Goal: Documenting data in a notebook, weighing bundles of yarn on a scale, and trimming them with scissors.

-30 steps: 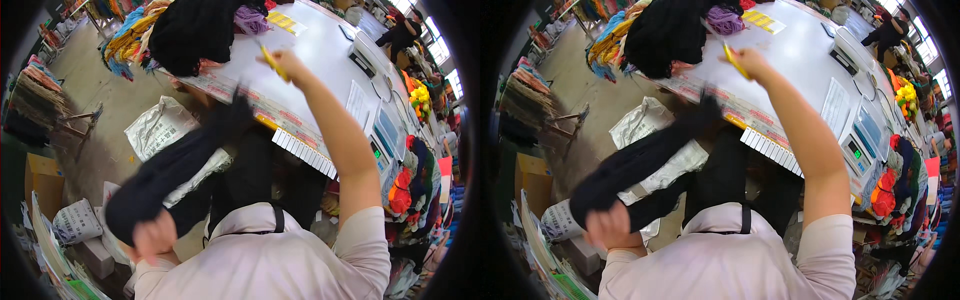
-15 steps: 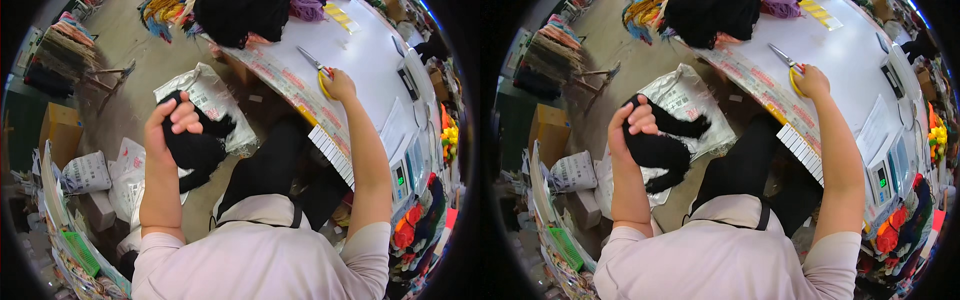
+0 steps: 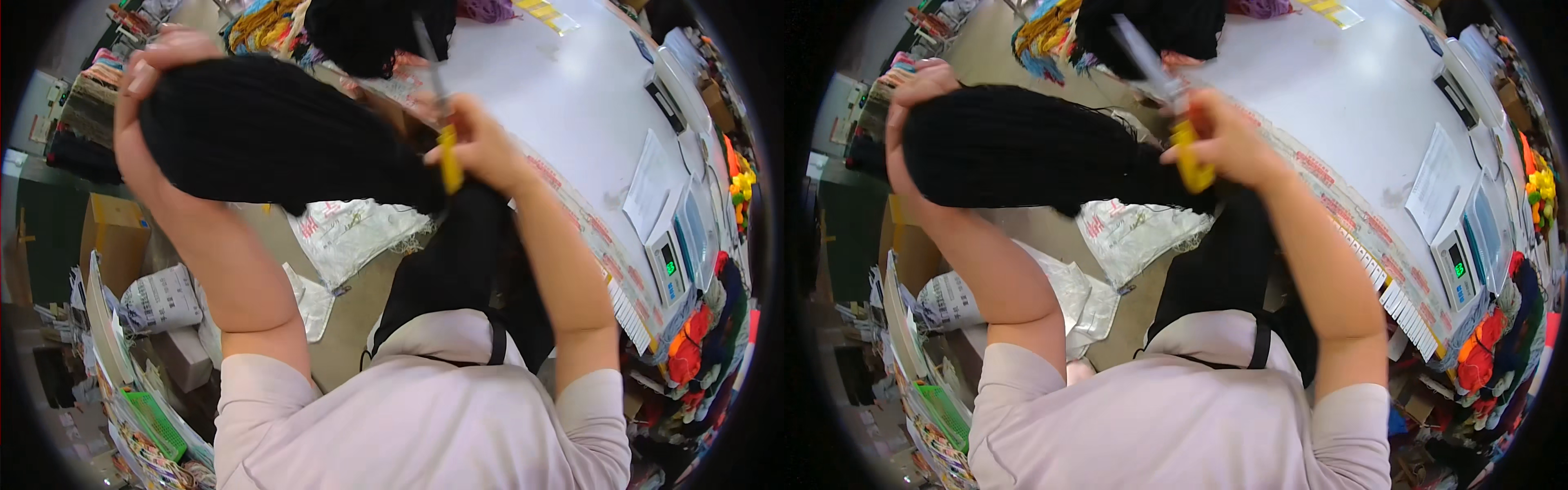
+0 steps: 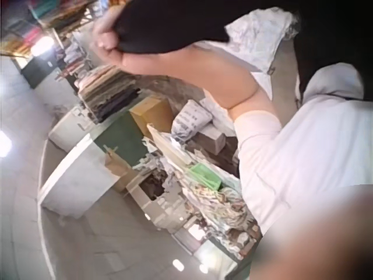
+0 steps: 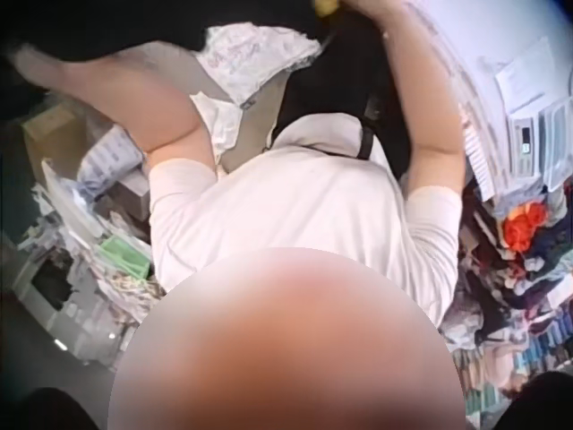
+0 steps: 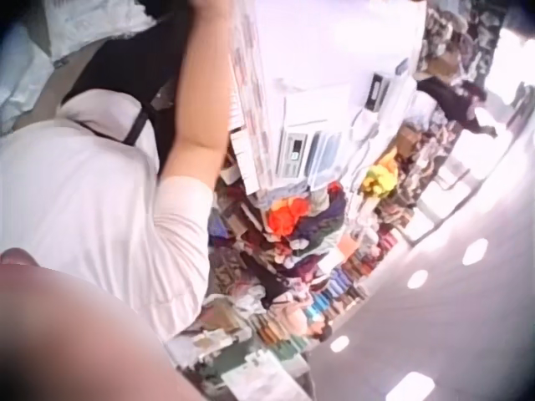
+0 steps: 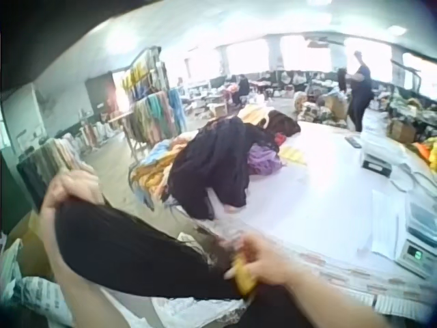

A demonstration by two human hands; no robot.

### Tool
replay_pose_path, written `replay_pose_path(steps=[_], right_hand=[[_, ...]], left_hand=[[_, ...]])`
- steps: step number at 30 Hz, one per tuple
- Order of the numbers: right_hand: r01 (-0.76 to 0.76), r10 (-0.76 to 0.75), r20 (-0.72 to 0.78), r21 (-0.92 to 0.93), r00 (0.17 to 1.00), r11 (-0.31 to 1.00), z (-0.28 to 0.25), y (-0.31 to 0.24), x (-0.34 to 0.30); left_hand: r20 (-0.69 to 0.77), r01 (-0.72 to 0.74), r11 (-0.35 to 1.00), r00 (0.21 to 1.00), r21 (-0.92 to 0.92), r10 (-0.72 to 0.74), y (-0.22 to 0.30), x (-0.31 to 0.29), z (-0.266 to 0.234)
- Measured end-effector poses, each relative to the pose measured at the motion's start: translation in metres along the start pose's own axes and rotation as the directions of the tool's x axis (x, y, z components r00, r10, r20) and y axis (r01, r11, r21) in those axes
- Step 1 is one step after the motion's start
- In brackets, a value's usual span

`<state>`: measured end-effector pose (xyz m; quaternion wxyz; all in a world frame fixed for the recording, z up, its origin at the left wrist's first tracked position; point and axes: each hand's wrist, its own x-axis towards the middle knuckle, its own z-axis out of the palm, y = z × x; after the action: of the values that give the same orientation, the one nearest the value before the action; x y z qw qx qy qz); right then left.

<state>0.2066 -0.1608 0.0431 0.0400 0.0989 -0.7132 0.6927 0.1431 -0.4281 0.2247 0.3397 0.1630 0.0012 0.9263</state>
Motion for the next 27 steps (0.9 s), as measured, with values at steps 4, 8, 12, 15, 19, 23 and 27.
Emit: replay_pose_path(steps=[4,8,12,15,19,23,27], right_hand=[[-0.158,0.042,0.255,0.454,0.966,0.877,0.075,-0.025,0.004],[-0.118,0.142,-0.026,0.430,0.989,0.895,0.078,-0.037,-0.031],[-0.145,0.202,-0.034,0.579,0.979,0.802,0.073,-0.011,-0.052],[-0.107,0.281,-0.206,0.598,0.937,0.794,0.078,-0.012,-0.063],[-0.182,0.401,-0.195,0.662,0.895,0.727,0.082,-0.017,-0.073],[-0.268,0.514,-0.188,0.678,0.837,0.684,0.085,-0.031,-0.077],[-0.278,0.467,-0.227,0.560,0.855,0.781,0.086,-0.024,-0.082]], left_hand=[[-0.007,-0.056,0.991,0.998,-0.121,0.055,0.016,0.013,0.020],[0.119,-0.436,0.617,0.866,0.655,0.486,0.088,0.002,-0.042],[-0.147,-0.269,0.720,0.876,0.640,0.459,0.078,-0.034,-0.110],[-0.192,-0.100,0.507,0.849,0.856,0.492,0.003,-0.059,-0.122],[-0.227,0.239,-0.067,0.962,0.969,0.155,-0.062,-0.083,-0.119],[0.044,-0.030,-0.240,0.998,0.970,0.052,-0.086,-0.093,-0.140],[0.026,-0.035,-0.238,0.999,0.971,-0.044,-0.089,-0.089,-0.140]])
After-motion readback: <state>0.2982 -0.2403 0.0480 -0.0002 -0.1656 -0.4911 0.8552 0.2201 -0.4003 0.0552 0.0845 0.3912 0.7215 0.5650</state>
